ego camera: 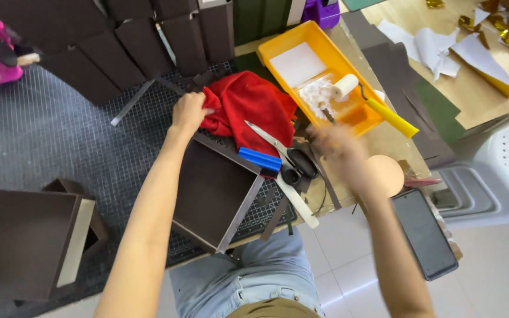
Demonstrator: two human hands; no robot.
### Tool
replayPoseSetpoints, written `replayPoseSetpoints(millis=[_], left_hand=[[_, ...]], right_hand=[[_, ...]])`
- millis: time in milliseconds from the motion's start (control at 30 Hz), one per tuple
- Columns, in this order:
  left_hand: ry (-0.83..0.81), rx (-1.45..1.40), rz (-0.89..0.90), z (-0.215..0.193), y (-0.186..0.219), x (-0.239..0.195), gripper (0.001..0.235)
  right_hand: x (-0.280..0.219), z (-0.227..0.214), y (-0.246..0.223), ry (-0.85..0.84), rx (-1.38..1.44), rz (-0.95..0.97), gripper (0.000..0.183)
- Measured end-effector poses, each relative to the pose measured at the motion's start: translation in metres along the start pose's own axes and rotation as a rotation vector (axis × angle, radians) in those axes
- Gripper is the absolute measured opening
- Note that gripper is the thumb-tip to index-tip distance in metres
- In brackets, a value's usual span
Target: Applying adhesive to the interior of brown boxes using a brush and smoothing it with a squeegee.
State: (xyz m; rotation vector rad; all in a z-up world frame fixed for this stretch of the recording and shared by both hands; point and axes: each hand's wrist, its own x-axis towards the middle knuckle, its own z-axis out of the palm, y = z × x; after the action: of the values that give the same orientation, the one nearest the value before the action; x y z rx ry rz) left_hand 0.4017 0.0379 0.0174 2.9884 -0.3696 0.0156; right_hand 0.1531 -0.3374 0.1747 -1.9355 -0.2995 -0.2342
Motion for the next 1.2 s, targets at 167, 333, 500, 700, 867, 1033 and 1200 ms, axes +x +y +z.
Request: replayPoseSetpoints(millis=[167, 333, 500, 700, 867, 1033, 1200], left_hand=[[0.066, 0.223, 0.362, 0.01, 0.0, -0.004, 0.007], [0.015, 0.398, 0.548, 0.021, 0.002, -0.007, 0.008], [-0.101, 0.339, 0.438, -0.02, -0.003, -0.032, 0.012], [0.32, 0.463, 0.054, -0.161, 0.118, -0.145, 0.112], [-0.065, 0.037, 0.07, -0.133, 0.219, -0.266, 0.115], [0.27, 0.311, -0.017, -0.088, 0.214, -0.263, 0.093], [-0.473, -0.445, -0.106, -0.136, 0.144, -0.235, 0.093]], right_hand=[[-0.043, 0.06, 0.018, -0.114, -0.371, -0.003, 0.017], [-0.086, 0.102, 0.045, -0.012, -0.724, 0.211, 0.026], [-0.089, 0.118, 0.047, 0.056, -0.753, 0.288, 0.033], [-0.076, 0.098, 0.029, -0.175, -0.543, 0.533, 0.043], [-0.084, 0.059, -0.022, -0.229, -0.442, 0.629, 0.048], [-0.106, 0.036, -0.041, -0.278, -0.359, 0.738, 0.046], [-0.112, 0.057, -0.029, -0.078, -0.14, 0.284, 0.047]])
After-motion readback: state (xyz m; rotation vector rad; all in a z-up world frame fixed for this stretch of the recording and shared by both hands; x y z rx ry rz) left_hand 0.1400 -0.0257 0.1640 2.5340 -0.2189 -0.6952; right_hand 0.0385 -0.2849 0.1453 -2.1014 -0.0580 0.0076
